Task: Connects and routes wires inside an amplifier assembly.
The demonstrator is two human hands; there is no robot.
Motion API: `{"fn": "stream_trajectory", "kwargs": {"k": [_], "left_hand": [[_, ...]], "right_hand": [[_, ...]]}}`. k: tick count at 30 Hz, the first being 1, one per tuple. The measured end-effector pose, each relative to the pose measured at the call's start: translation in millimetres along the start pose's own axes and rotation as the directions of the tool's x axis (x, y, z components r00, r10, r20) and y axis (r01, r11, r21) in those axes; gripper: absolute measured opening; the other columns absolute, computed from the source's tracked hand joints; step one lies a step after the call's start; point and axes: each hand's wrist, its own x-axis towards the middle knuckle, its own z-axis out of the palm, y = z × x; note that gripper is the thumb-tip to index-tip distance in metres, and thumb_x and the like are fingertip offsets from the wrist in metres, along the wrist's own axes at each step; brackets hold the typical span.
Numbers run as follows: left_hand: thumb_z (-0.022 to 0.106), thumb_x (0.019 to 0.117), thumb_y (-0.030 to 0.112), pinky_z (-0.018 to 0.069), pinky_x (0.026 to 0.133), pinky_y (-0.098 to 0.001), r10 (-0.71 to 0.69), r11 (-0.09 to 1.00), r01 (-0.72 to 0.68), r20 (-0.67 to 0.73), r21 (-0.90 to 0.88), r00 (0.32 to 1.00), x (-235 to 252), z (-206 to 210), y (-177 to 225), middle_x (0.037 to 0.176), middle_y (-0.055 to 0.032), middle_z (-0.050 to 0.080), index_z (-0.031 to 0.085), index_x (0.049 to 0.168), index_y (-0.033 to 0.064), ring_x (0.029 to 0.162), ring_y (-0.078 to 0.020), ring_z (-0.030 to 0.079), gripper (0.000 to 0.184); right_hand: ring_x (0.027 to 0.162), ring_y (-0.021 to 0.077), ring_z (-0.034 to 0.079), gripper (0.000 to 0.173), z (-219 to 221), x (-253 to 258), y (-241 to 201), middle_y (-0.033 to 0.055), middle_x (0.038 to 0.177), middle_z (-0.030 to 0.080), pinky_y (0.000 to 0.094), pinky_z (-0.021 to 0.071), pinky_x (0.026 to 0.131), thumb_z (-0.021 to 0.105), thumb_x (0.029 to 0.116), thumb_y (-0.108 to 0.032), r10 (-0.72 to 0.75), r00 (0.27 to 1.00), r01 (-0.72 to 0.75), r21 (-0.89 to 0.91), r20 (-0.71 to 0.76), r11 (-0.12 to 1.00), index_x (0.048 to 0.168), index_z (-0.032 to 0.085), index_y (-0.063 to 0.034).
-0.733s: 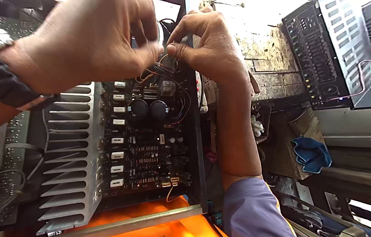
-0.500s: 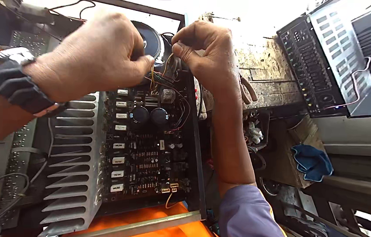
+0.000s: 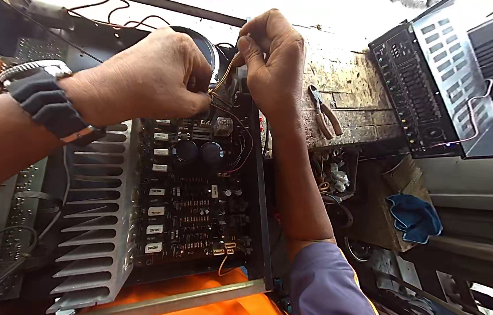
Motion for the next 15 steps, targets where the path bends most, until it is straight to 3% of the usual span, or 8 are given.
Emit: {"fn": "stream_trajectory", "kwargs": {"k": [2, 4, 7, 9, 12, 15], "left_hand": [[0.061, 0.0914, 0.031, 0.0404, 0.051, -0.0340, 0.076, 0.997, -0.075, -0.011, 0.036, 0.997, 0.1, 3.3, -2.6, 0.063, 0.0070, 0.055, 0.065, 0.074, 0.0201, 0.055, -0.0063, 0.051, 0.021], [0.060, 0.0902, 0.031, 0.0398, 0.051, -0.0350, 0.062, 0.997, -0.061, -0.018, 0.045, 0.998, 0.0, 3.2, -2.8, 0.063, 0.0069, 0.054, 0.065, 0.073, 0.0206, 0.055, -0.0070, 0.050, 0.021], [0.064, 0.0888, 0.030, 0.0394, 0.049, -0.0370, -0.073, 0.997, 0.072, -0.019, -0.015, 0.997, 1.1, -0.2, 0.5, 0.058, 0.0056, 0.054, 0.065, 0.070, 0.0191, 0.051, -0.0085, 0.049, 0.022], [0.065, 0.0877, 0.030, 0.0391, 0.047, -0.0375, -0.156, 0.987, 0.155, -0.024, -0.046, 0.988, 1.2, -0.6, 0.7, 0.057, 0.0056, 0.056, 0.067, 0.070, 0.0198, 0.050, -0.0085, 0.050, 0.021], [0.067, 0.0883, 0.029, 0.0422, 0.048, -0.0381, -0.216, 0.973, 0.215, -0.008, -0.079, 0.976, 1.4, -2.1, 1.2, 0.062, 0.0051, 0.060, 0.071, 0.077, 0.0196, 0.052, -0.0087, 0.053, 0.016], [0.068, 0.0894, 0.028, 0.0471, 0.053, -0.0356, -0.117, 0.992, 0.118, 0.014, -0.049, 0.993, 1.6, -3.0, 0.3, 0.066, 0.0075, 0.063, 0.071, 0.080, 0.0214, 0.057, -0.0061, 0.057, 0.012]], "right_hand": [[0.076, 0.0141, 0.071, 0.011, 6.0, 5.1, -10.1, 0.0053, 0.082, 0.070, 0.0312, 0.0611, 0.074, 0.057, 0.1019, -0.005, -0.032, 0.999, 0.031, 0.202, -0.003, 0.979, 0.104, 0.067, -0.0004], [0.067, 0.0173, 0.072, 0.010, 9.1, 8.3, -22.7, 0.0086, 0.075, 0.070, 0.0346, 0.0641, 0.066, 0.054, 0.1037, -0.001, -0.033, 0.998, 0.002, 0.454, 0.060, 0.891, 0.105, 0.062, 0.0049], [0.057, 0.0136, 0.064, 0.012, 8.4, 9.1, -32.8, 0.0112, 0.075, 0.070, 0.0275, 0.0557, 0.051, 0.053, 0.1044, 0.000, -0.035, 0.983, -0.083, 0.614, 0.178, 0.785, 0.110, 0.060, 0.0084], [0.057, 0.0136, 0.064, 0.017, 4.0, 8.1, -34.8, 0.0116, 0.078, 0.070, 0.0262, 0.0551, 0.049, 0.054, 0.1040, 0.000, -0.005, 0.965, -0.167, 0.630, 0.261, 0.758, 0.117, 0.061, 0.0092], [0.065, 0.0164, 0.069, 0.030, -3.6, 6.5, -34.5, 0.0113, 0.085, 0.069, 0.0302, 0.0616, 0.056, 0.057, 0.1002, 0.005, 0.015, 0.936, -0.243, 0.617, 0.351, 0.748, 0.130, 0.059, 0.0085], [0.066, 0.0151, 0.069, 0.041, -5.9, 9.0, -28.3, 0.0098, 0.085, 0.071, 0.0287, 0.0608, 0.058, 0.065, 0.0954, 0.003, 0.027, 0.940, -0.187, 0.449, 0.339, 0.874, 0.134, 0.052, 0.0085]]}}
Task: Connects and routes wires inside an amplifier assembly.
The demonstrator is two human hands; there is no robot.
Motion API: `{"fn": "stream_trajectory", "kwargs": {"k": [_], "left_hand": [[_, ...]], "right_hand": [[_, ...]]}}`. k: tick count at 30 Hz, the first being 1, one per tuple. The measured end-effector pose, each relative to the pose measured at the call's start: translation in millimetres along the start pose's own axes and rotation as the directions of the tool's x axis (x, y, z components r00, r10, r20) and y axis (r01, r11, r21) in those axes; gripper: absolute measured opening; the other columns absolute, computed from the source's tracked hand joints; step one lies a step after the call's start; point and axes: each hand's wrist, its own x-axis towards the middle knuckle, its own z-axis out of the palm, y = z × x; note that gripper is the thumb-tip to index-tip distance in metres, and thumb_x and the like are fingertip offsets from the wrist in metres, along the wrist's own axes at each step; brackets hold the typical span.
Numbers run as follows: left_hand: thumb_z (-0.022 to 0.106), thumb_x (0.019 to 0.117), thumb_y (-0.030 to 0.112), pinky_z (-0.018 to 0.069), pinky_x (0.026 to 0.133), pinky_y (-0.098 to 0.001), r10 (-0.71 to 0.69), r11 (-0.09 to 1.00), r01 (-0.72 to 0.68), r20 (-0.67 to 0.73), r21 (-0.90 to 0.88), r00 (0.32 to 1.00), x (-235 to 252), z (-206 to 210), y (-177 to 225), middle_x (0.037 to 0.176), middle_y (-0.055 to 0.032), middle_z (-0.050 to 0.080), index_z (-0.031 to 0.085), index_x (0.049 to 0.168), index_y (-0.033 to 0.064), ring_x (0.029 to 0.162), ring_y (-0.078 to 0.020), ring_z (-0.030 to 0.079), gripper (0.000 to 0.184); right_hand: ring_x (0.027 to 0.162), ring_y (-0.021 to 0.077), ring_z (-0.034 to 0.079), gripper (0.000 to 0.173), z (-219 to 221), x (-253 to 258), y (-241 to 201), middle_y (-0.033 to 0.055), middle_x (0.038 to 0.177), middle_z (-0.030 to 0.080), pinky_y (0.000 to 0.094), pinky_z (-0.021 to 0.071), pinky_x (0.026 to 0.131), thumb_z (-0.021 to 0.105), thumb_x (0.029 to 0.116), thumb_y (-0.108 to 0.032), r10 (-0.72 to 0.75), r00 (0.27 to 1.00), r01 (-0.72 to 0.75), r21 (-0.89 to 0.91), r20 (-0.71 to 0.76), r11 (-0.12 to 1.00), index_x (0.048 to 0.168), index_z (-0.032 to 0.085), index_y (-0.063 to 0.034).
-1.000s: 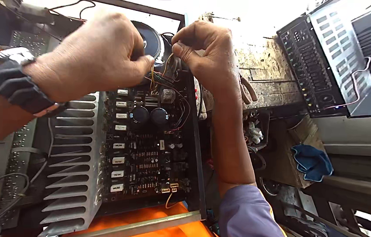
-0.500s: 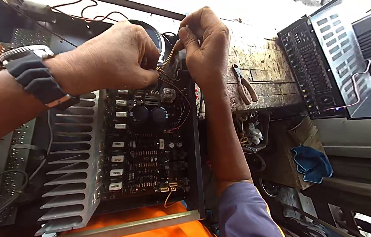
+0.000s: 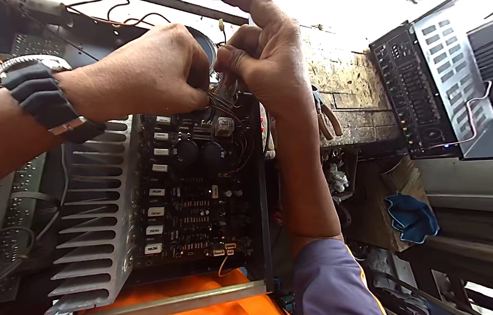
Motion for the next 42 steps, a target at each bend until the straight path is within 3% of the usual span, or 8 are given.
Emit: {"fn": "stream_trajectory", "kwargs": {"k": [3, 6, 11, 16, 23, 26, 34, 42], "left_hand": [[0.065, 0.0911, 0.024, 0.0448, 0.055, -0.0345, 0.174, 0.983, -0.173, -0.015, 0.070, 0.985, -1.2, -0.4, -1.0, 0.067, 0.0060, 0.061, 0.069, 0.079, 0.0175, 0.059, -0.0068, 0.055, 0.015], [0.058, 0.0930, 0.025, 0.0452, 0.060, -0.0409, 0.235, 0.953, -0.231, 0.003, 0.195, 0.972, -0.8, 0.5, -3.9, 0.074, 0.0024, 0.059, 0.067, 0.081, 0.0168, 0.068, -0.0138, 0.058, 0.017], [0.052, 0.0936, 0.025, 0.0421, 0.059, -0.0485, 0.186, 0.940, -0.182, 0.014, 0.290, 0.982, 0.2, -0.1, -2.1, 0.077, -0.0017, 0.055, 0.060, 0.082, 0.0159, 0.072, -0.0224, 0.058, 0.017], [0.055, 0.0929, 0.023, 0.0404, 0.057, -0.0485, 0.163, 0.937, -0.161, 0.018, 0.309, 0.986, -1.6, -6.2, 0.7, 0.071, -0.0014, 0.053, 0.057, 0.074, 0.0165, 0.068, -0.0230, 0.057, 0.020], [0.056, 0.0981, 0.024, 0.0362, 0.051, -0.0392, 0.075, 0.987, -0.075, 0.005, 0.142, 0.997, -3.2, -9.4, 1.9, 0.061, 0.0030, 0.050, 0.063, 0.074, 0.0171, 0.055, -0.0134, 0.048, 0.026], [0.059, 0.0986, 0.027, 0.0387, 0.051, -0.0365, 0.042, 0.996, -0.040, -0.029, 0.077, 0.999, -0.5, -7.6, -3.8, 0.061, 0.0045, 0.053, 0.066, 0.076, 0.0176, 0.055, -0.0102, 0.050, 0.025], [0.061, 0.0934, 0.043, 0.0428, 0.054, -0.0392, 0.090, 0.988, -0.082, -0.059, 0.129, 0.994, 2.1, -2.0, -5.5, 0.064, 0.0053, 0.055, 0.066, 0.078, 0.0190, 0.057, -0.0106, 0.053, 0.029], [0.058, 0.0951, 0.033, 0.0349, 0.049, -0.0364, 0.061, 0.995, -0.061, -0.003, 0.079, 0.998, 4.9, -0.9, -7.9, 0.058, 0.0058, 0.049, 0.062, 0.070, 0.0199, 0.052, -0.0096, 0.046, 0.029]], "right_hand": [[0.075, 0.0081, 0.070, 0.019, -4.8, 4.5, 4.1, 0.0018, 0.089, 0.073, 0.0268, 0.0605, 0.070, 0.069, 0.0930, -0.008, 0.011, 1.000, -0.011, -0.426, -0.001, 0.905, 0.111, 0.064, -0.0036], [0.086, 0.0049, 0.069, 0.009, -9.3, 6.7, 8.5, -0.0029, 0.092, 0.073, 0.0295, 0.0568, 0.082, 0.066, 0.0939, -0.012, -0.048, 0.989, 0.122, -0.580, 0.141, 0.805, 0.098, 0.074, -0.0130], [0.094, 0.0093, 0.065, 0.016, -14.6, 3.2, 7.9, -0.0058, 0.095, 0.073, 0.0378, 0.0512, 0.087, 0.063, 0.0958, -0.016, -0.036, 0.962, 0.197, -0.593, 0.271, 0.781, 0.100, 0.078, -0.0196], [0.098, 0.0109, 0.058, 0.019, -10.8, 0.8, 8.2, -0.0090, 0.090, 0.069, 0.0352, 0.0441, 0.088, 0.060, 0.0960, -0.014, -0.029, 0.955, 0.215, -0.619, 0.296, 0.755, 0.095, 0.077, -0.0214], [0.104, 0.0137, 0.057, 0.018, -10.5, 5.4, 18.4, -0.0099, 0.093, 0.071, 0.0453, 0.0374, 0.099, 0.061, 0.0988, -0.020, -0.083, 0.951, 0.243, -0.553, 0.299, 0.797, 0.099, 0.079, -0.0218], [0.101, 0.0131, 0.056, 0.018, -10.4, 5.5, 21.9, -0.0094, 0.089, 0.070, 0.0430, 0.0382, 0.097, 0.059, 0.1007, -0.020, -0.100, 0.959, 0.235, -0.548, 0.265, 0.803, 0.099, 0.077, -0.0190], [0.109, 0.0179, 0.052, 0.019, -3.1, 1.7, 15.9, -0.0061, 0.093, 0.065, 0.0448, 0.0340, 0.097, 0.055, 0.0984, -0.024, 0.028, 0.970, 0.162, -0.727, 0.243, 0.668, 0.096, 0.074, -0.0212], [0.110, 0.0184, 0.050, 0.020, -4.2, 3.3, 15.6, -0.0061, 0.093, 0.062, 0.0451, 0.0336, 0.098, 0.054, 0.0988, -0.023, 0.063, 0.964, 0.150, -0.725, 0.258, 0.672, 0.096, 0.073, -0.0220]]}}
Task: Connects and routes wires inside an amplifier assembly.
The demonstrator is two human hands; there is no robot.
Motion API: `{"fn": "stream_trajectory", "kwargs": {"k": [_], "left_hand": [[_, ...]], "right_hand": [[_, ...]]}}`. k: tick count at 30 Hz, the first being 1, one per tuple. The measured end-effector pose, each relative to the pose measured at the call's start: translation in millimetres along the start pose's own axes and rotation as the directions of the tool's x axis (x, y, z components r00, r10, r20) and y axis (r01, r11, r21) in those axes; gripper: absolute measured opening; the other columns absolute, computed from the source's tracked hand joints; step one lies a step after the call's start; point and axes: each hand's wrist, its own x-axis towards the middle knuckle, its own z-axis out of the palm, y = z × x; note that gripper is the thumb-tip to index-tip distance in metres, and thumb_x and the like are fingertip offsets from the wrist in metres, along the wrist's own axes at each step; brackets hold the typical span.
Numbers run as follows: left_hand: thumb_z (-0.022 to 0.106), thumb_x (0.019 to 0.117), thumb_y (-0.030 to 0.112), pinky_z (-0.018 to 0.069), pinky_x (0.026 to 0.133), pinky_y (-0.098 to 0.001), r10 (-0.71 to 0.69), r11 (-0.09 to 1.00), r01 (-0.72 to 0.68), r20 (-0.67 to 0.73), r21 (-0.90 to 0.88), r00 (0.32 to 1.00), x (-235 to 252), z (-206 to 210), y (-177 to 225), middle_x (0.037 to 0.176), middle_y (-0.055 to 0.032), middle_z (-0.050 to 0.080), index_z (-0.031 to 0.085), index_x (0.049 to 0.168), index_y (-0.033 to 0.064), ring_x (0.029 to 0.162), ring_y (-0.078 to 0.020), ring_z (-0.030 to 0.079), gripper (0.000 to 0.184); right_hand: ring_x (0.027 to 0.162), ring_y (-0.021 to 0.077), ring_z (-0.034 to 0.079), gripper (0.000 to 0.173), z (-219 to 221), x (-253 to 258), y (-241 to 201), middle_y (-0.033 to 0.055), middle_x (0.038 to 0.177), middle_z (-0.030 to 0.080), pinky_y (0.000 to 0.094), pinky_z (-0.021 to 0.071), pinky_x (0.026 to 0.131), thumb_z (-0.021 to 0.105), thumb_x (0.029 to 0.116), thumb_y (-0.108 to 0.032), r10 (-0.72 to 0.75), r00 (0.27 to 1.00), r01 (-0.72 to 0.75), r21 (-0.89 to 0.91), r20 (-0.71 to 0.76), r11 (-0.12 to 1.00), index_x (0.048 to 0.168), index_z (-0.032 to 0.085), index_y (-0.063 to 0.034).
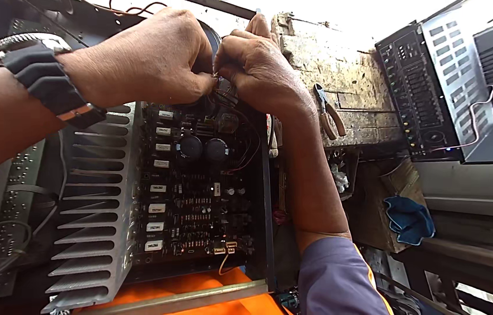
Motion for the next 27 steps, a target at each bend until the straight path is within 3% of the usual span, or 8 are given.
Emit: {"fn": "stream_trajectory", "kwargs": {"k": [6, 10, 12, 16, 20, 27], "left_hand": [[0.058, 0.0981, 0.027, 0.0358, 0.048, -0.0340, -0.059, 0.996, 0.061, 0.032, -0.068, 0.998, -0.4, 0.4, 0.7, 0.059, 0.0054, 0.052, 0.068, 0.077, 0.0185, 0.051, -0.0077, 0.047, 0.025], [0.058, 0.1022, 0.022, 0.0364, 0.044, -0.0275, -0.143, 0.960, 0.151, 0.052, -0.235, 0.988, -0.2, 1.1, 0.5, 0.060, 0.0025, 0.057, 0.070, 0.080, 0.0136, 0.049, -0.0068, 0.049, 0.027], [0.060, 0.1030, 0.021, 0.0403, 0.046, -0.0239, -0.183, 0.932, 0.194, 0.066, -0.307, 0.981, 0.0, 0.0, 1.6, 0.063, 0.0020, 0.062, 0.074, 0.084, 0.0116, 0.051, -0.0056, 0.053, 0.025], [0.059, 0.1044, 0.021, 0.0426, 0.047, -0.0201, -0.249, 0.897, 0.266, 0.094, -0.354, 0.964, 1.0, -1.3, 4.2, 0.067, 0.0013, 0.064, 0.075, 0.088, 0.0100, 0.053, -0.0046, 0.055, 0.025], [0.058, 0.1046, 0.018, 0.0421, 0.048, -0.0207, -0.264, 0.891, 0.282, 0.099, -0.355, 0.959, 0.3, -2.4, 7.4, 0.066, 0.0004, 0.063, 0.075, 0.090, 0.0092, 0.052, -0.0058, 0.053, 0.024], [0.063, 0.1017, 0.026, 0.0519, 0.054, -0.0222, -0.281, 0.860, 0.319, 0.152, -0.398, 0.947, 0.9, -5.2, 1.2, 0.076, -0.0021, 0.070, 0.077, 0.096, 0.0092, 0.060, -0.0086, 0.062, 0.022]], "right_hand": [[0.111, 0.0166, 0.051, 0.018, -0.3, 0.9, 4.0, -0.0081, 0.094, 0.063, 0.0461, 0.0339, 0.100, 0.056, 0.0980, -0.023, -0.027, 1.000, 0.028, 0.074, -0.007, 0.997, 0.097, 0.074, -0.0234], [0.108, 0.0209, 0.055, 0.013, 2.5, -5.0, -3.7, -0.0031, 0.094, 0.067, 0.0426, 0.0410, 0.098, 0.067, 0.0942, -0.025, 0.014, 0.978, -0.014, 0.003, -0.208, 1.000, 0.100, 0.076, -0.0178], [0.105, 0.0216, 0.056, 0.011, -0.9, -11.9, -13.5, -0.0030, 0.091, 0.066, 0.0424, 0.0400, 0.095, 0.069, 0.0920, -0.028, 0.086, 0.954, -0.110, -0.066, -0.289, 0.992, 0.092, 0.074, -0.0172], [0.103, 0.0203, 0.053, 0.033, -7.3, -27.4, -25.5, -0.0041, 0.084, 0.062, 0.0465, 0.0344, 0.091, 0.056, 0.1004, -0.042, 0.185, 0.969, -0.196, -0.055, -0.162, 0.979, 0.086, 0.077, -0.0216], [0.107, 0.0212, 0.051, 0.032, 0.3, -25.3, -23.8, -0.0049, 0.087, 0.062, 0.0490, 0.0312, 0.094, 0.060, 0.0975, -0.050, 0.143, 0.986, -0.147, -0.054, -0.085, 0.988, 0.092, 0.080, -0.0259], [0.105, 0.0172, 0.053, 0.023, 2.7, -26.5, -17.0, -0.0075, 0.088, 0.067, 0.0457, 0.0353, 0.094, 0.065, 0.0976, -0.039, 0.096, 0.978, -0.074, 0.123, -0.188, 0.990, 0.092, 0.083, -0.0244]]}}
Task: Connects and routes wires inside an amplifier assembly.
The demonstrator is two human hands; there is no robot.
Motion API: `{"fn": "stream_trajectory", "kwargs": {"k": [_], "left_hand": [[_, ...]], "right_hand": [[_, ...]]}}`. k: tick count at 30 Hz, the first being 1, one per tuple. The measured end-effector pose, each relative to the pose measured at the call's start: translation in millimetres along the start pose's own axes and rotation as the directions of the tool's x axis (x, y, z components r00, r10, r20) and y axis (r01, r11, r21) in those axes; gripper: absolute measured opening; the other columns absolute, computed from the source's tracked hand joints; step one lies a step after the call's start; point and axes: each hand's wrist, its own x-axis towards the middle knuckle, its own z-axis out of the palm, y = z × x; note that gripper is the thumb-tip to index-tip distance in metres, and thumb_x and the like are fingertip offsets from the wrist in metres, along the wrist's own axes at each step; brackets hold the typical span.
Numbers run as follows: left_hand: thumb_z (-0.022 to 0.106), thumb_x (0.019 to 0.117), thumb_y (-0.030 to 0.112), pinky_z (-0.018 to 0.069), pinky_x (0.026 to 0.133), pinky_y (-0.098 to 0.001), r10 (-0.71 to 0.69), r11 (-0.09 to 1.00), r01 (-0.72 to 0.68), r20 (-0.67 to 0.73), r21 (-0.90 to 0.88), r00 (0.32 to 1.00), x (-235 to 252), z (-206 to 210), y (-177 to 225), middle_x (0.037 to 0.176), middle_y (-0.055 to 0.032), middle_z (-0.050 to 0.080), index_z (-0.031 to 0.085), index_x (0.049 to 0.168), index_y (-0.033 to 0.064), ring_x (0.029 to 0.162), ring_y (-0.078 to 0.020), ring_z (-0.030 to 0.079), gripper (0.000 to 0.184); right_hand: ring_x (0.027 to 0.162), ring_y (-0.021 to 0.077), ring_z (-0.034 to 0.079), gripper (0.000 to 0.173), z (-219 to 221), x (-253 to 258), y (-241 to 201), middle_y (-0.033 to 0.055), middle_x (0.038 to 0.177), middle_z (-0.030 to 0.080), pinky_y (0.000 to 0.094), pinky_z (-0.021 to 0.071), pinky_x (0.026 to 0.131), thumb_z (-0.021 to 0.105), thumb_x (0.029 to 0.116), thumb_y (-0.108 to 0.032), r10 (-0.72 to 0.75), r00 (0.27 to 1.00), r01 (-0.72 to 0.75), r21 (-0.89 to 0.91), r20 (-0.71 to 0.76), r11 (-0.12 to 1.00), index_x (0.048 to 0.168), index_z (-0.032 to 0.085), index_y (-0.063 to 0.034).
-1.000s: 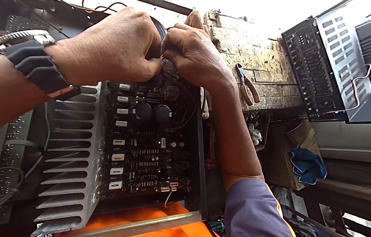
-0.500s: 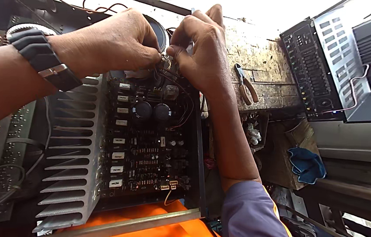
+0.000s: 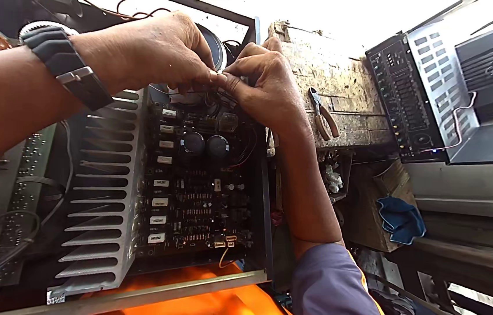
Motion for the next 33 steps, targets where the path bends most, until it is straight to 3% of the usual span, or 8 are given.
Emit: {"fn": "stream_trajectory", "kwargs": {"k": [9, 11, 13, 14, 17, 23, 29, 33], "left_hand": [[0.065, 0.0975, 0.016, 0.0393, 0.044, -0.0212, 0.066, 0.997, -0.066, -0.019, -0.027, 0.998, 2.9, 4.9, -3.8, 0.062, -0.0017, 0.059, 0.064, 0.073, 0.0095, 0.049, -0.0084, 0.051, 0.025], [0.069, 0.0947, 0.017, 0.0452, 0.049, -0.0218, 0.123, 0.992, -0.123, -0.048, 0.001, 0.991, 2.1, 4.6, -5.1, 0.071, -0.0004, 0.064, 0.067, 0.088, 0.0123, 0.056, -0.0074, 0.057, 0.008], [0.069, 0.0940, 0.022, 0.0541, 0.059, -0.0210, 0.259, 0.965, -0.259, 0.003, 0.048, 0.966, 3.8, 2.7, -10.5, 0.090, 0.0027, 0.070, 0.064, 0.117, 0.0177, 0.071, -0.0050, 0.066, 0.024], [0.067, 0.0952, 0.023, 0.0543, 0.060, -0.0209, 0.340, 0.938, -0.341, 0.024, 0.059, 0.940, 5.6, 3.5, -12.8, 0.093, 0.0033, 0.070, 0.066, 0.120, 0.0175, 0.072, -0.0047, 0.065, 0.025], [0.061, 0.0976, 0.029, 0.0516, 0.065, -0.0217, 0.473, 0.864, -0.481, 0.085, 0.150, 0.877, 9.8, 3.7, -15.8, 0.094, 0.0062, 0.069, 0.076, 0.106, 0.0189, 0.077, -0.0015, 0.062, 0.020], [0.061, 0.0980, 0.032, 0.0549, 0.074, -0.0225, 0.443, 0.870, -0.454, 0.101, 0.192, 0.891, 7.6, 2.4, -15.0, 0.101, 0.0071, 0.073, 0.078, 0.104, 0.0212, 0.089, -0.0008, 0.066, 0.021], [0.062, 0.0967, 0.037, 0.0540, 0.076, -0.0268, 0.389, 0.882, -0.400, 0.094, 0.249, 0.916, 5.0, 1.8, -14.4, 0.102, 0.0093, 0.073, 0.080, 0.104, 0.0262, 0.090, -0.0008, 0.066, 0.022], [0.063, 0.0957, 0.037, 0.0525, 0.069, -0.0269, 0.454, 0.837, -0.472, 0.129, 0.277, 0.881, 7.5, 0.8, -16.9, 0.096, 0.0068, 0.071, 0.078, 0.105, 0.0249, 0.082, -0.0024, 0.064, 0.022]], "right_hand": [[0.099, 0.0152, 0.055, 0.016, -16.0, -17.6, -19.8, -0.0006, 0.090, 0.070, 0.0342, 0.0393, 0.086, 0.069, 0.0936, -0.020, -0.145, 0.975, 0.161, 0.082, -0.170, 0.984, 0.087, 0.083, -0.0150], [0.100, 0.0145, 0.055, 0.016, -17.9, -17.9, -14.9, -0.0019, 0.091, 0.069, 0.0335, 0.0405, 0.086, 0.068, 0.0935, -0.021, -0.115, 0.982, 0.133, 0.117, -0.147, 0.984, 0.088, 0.082, -0.0155], [0.100, 0.0134, 0.057, 0.017, -17.7, -19.8, -13.6, -0.0029, 0.091, 0.070, 0.0331, 0.0417, 0.086, 0.067, 0.0929, -0.021, -0.081, 0.985, 0.103, 0.148, -0.150, 0.984, 0.087, 0.081, -0.0162], [0.100, 0.0130, 0.057, 0.017, -17.0, -21.0, -13.0, -0.0024, 0.092, 0.070, 0.0331, 0.0421, 0.086, 0.066, 0.0930, -0.020, -0.071, 0.985, 0.097, 0.161, -0.158, 0.982, 0.087, 0.081, -0.0157], [0.099, 0.0141, 0.061, 0.018, -13.8, -23.0, -10.2, 0.0004, 0.092, 0.072, 0.0335, 0.0451, 0.086, 0.065, 0.0925, -0.018, -0.058, 0.976, 0.102, 0.207, -0.209, 0.973, 0.085, 0.080, -0.0132], [0.094, 0.0161, 0.062, 0.017, -16.7, -22.9, -24.1, 0.0042, 0.086, 0.070, 0.0333, 0.0463, 0.082, 0.064, 0.0898, -0.010, -0.056, 0.955, 0.160, 0.346, -0.292, 0.924, 0.080, 0.078, -0.0079], [0.092, 0.0186, 0.066, 0.016, -22.2, -23.9, -34.3, 0.0067, 0.084, 0.070, 0.0352, 0.0536, 0.081, 0.062, 0.0893, -0.006, -0.049, 0.929, 0.221, 0.445, -0.366, 0.868, 0.080, 0.076, -0.0043], [0.088, 0.0168, 0.063, 0.018, -22.9, -30.3, -34.4, 0.0064, 0.082, 0.068, 0.0344, 0.0496, 0.078, 0.059, 0.0898, -0.005, -0.083, 0.948, 0.234, 0.494, -0.308, 0.837, 0.080, 0.074, -0.0025]]}}
